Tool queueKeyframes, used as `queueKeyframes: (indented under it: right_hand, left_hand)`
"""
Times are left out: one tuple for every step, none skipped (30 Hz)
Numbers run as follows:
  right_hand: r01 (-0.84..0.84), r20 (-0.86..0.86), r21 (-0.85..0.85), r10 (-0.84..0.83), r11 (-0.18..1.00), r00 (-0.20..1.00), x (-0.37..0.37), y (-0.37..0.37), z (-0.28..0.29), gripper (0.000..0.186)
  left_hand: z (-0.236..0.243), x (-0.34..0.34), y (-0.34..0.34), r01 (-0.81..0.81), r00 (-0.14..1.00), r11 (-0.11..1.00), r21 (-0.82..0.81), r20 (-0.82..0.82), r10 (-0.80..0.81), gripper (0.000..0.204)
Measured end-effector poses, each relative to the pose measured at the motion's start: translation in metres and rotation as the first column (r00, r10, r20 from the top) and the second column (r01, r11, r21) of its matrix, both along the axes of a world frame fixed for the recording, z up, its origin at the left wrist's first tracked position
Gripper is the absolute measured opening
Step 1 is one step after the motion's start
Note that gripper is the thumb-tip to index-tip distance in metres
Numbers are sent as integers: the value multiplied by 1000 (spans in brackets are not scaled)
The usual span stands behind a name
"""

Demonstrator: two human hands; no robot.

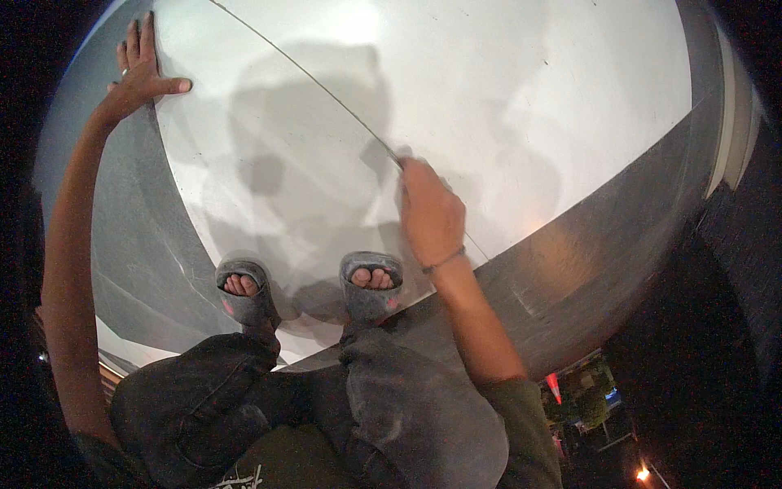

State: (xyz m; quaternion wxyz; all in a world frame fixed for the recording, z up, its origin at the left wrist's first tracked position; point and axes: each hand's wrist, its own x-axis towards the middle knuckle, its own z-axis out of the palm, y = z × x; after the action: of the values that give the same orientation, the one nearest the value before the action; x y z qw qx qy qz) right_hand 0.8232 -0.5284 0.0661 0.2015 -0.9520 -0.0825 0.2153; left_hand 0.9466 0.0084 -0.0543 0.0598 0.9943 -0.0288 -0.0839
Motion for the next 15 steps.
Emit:
queueKeyframes:
  right_hand:
    - [-15, 19, 7, 15, 1000, 1000, -6, -10, -2, 22]
    - [-30, 38, 14, 29, 999, 999, -12, -18, -4, 24]
    - [-31, 59, -14, 31, 999, 998, -17, -30, -2, 25]
    - [-40, 72, -24, 42, 999, 997, -17, -32, -2, 26]
    - [-57, 88, -15, 58, 998, 994, -12, -26, -5, 28]
    - [-78, 100, 10, 76, 997, 992, -6, -15, -10, 29]
    - [-61, 64, 11, 60, 998, 996, 6, 0, -6, 31]
    - [-44, 26, 29, 43, 999, 999, 21, 22, 0, 32]
    - [-24, -15, 31, 24, 999, 1000, 26, 28, 5, 34]
    - [-18, -38, 21, 19, 1000, 999, 21, 21, 7, 33]
    - [-11, -62, 8, 11, 1000, 998, 13, 12, 9, 32]
    - [1, -79, -20, -2, 1000, 997, 7, 4, 14, 31]
    - [-8, -107, -87, -1, 996, 994, -3, -12, 12, 42]
    - [-10, -106, -103, -1, 995, 994, -13, -30, 14, 43]
    - [-30, -119, -70, 22, 997, 993, -24, -41, 13, 45]
  left_hand:
    - [10, 0, -13, 2, 1000, 1000, -4, 1, -2, 167]
    - [24, 4, -22, -95, 972, 993, 63, -208, 107, 170]
    - [58, 25, -75, -160, 894, 981, 111, -406, 192, 173]
    - [82, 37, -100, -207, 767, 959, 194, -576, 283, 177]
    - [87, 38, -98, -207, 758, 956, 209, -583, 292, 177]
    - [94, 36, -93, -210, 744, 948, 240, -590, 315, 178]
    - [90, 37, -93, -209, 734, 948, 241, -601, 315, 179]
    - [93, 36, -91, -208, 736, 945, 254, -595, 322, 179]
    - [92, 34, -91, -203, 738, 946, 253, -596, 317, 180]
    - [91, 32, -91, -196, 740, 948, 249, -597, 310, 180]
    - [89, 30, -90, -190, 753, 955, 227, -591, 290, 181]
    - [83, 33, -88, -180, 770, 965, 188, -584, 257, 181]
    - [81, 35, -85, -173, 786, 971, 165, -571, 237, 181]
    - [78, 38, -88, -156, 793, 977, 146, -572, 212, 182]
    - [89, 31, -79, -154, 786, 972, 177, -574, 229, 182]
